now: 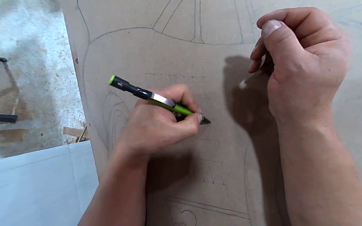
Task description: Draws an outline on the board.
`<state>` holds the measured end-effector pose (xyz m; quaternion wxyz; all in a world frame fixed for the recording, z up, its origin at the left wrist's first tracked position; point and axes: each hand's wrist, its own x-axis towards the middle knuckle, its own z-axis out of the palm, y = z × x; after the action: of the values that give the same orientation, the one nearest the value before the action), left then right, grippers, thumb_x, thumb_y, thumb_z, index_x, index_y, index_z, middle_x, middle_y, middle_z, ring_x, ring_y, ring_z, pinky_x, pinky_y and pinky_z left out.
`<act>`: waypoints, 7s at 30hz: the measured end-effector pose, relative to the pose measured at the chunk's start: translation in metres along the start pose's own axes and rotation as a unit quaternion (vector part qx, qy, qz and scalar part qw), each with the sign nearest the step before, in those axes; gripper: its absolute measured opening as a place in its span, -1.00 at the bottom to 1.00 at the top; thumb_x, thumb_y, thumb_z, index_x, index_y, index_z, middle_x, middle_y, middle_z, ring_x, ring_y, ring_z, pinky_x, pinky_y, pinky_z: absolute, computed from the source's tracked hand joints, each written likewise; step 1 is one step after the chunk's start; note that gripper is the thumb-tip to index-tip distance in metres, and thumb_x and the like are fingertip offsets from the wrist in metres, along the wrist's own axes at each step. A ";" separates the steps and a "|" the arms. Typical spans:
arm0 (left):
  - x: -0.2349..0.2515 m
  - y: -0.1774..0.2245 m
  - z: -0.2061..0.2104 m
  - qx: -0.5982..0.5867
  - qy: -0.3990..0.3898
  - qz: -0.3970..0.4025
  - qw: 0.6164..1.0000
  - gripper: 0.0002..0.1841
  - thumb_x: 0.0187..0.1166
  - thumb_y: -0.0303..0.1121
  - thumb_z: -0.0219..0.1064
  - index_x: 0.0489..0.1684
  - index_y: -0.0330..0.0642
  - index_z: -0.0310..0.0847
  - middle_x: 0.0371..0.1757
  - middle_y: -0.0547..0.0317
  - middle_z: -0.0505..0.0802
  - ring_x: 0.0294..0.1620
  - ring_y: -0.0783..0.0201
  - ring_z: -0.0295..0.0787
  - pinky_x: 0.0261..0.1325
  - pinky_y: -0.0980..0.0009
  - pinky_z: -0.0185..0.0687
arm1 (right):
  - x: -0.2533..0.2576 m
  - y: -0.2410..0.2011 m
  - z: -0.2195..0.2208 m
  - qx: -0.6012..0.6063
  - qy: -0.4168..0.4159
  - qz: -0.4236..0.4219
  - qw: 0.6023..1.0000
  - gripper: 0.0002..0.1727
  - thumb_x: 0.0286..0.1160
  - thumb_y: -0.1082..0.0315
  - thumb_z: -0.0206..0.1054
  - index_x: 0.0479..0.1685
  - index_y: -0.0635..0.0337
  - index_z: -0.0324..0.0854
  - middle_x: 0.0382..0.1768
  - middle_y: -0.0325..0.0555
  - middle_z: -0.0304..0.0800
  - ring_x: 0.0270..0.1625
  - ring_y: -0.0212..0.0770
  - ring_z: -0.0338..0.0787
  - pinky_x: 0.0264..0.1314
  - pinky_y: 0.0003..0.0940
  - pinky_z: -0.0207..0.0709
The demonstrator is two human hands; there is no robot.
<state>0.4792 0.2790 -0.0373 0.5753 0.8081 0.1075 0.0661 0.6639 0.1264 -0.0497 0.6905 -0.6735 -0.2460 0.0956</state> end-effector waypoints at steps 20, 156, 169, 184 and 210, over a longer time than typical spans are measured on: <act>0.001 0.001 -0.009 0.008 -0.103 0.011 0.995 -0.91 0.27 -0.39 0.40 -0.56 0.04 0.62 -0.55 0.38 0.74 -0.59 0.48 0.63 -0.62 0.56 0.50 | 0.000 0.000 0.000 -0.006 -0.001 0.001 1.000 -0.84 0.76 0.38 0.22 -0.03 0.22 0.71 -0.42 -0.29 0.81 -0.45 -0.37 0.81 -0.44 -0.49 0.74; 0.073 -0.031 -0.082 -0.006 -0.054 0.019 0.998 -0.95 0.34 -0.40 0.40 -0.46 -0.09 0.64 -0.42 0.19 0.82 -0.62 0.40 0.63 -0.66 0.52 0.47 | -0.004 0.003 -0.004 -0.041 -0.002 0.016 0.999 -0.78 0.76 0.28 0.24 0.10 0.16 0.72 -0.34 -0.28 0.79 -0.38 -0.33 0.80 -0.33 -0.43 0.79; 0.071 -0.032 -0.079 0.000 -0.019 0.049 0.999 -0.95 0.36 -0.42 0.43 -0.41 -0.12 0.67 -0.43 0.17 0.84 -0.62 0.36 0.69 -0.66 0.50 0.59 | -0.004 0.005 -0.001 -0.048 -0.006 -0.015 0.999 -0.82 0.76 0.31 0.24 0.04 0.14 0.74 -0.39 -0.32 0.80 -0.43 -0.37 0.80 -0.40 -0.46 0.77; 0.073 -0.031 -0.080 0.016 -0.031 0.056 0.998 -0.94 0.36 -0.40 0.41 -0.42 -0.09 0.63 -0.50 0.21 0.80 -0.66 0.37 0.66 -0.72 0.51 0.52 | -0.001 0.010 -0.003 -0.061 -0.008 -0.020 0.998 -0.81 0.78 0.26 0.22 0.04 0.11 0.72 -0.39 -0.33 0.80 -0.44 -0.36 0.79 -0.44 -0.47 0.74; 0.028 -0.032 -0.066 -0.018 0.042 0.060 0.997 -0.94 0.37 -0.46 0.43 -0.38 -0.14 0.65 -0.45 0.16 0.83 -0.62 0.35 0.68 -0.65 0.48 0.58 | -0.004 0.007 -0.003 -0.063 -0.020 -0.024 0.998 -0.82 0.79 0.27 0.21 0.04 0.09 0.71 -0.40 -0.36 0.78 -0.44 -0.39 0.78 -0.41 -0.48 0.76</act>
<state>0.4877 0.3567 -0.0465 0.5797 0.7992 0.0814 0.1364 0.6634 0.1230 -0.0575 0.6438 -0.7076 -0.2811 0.0767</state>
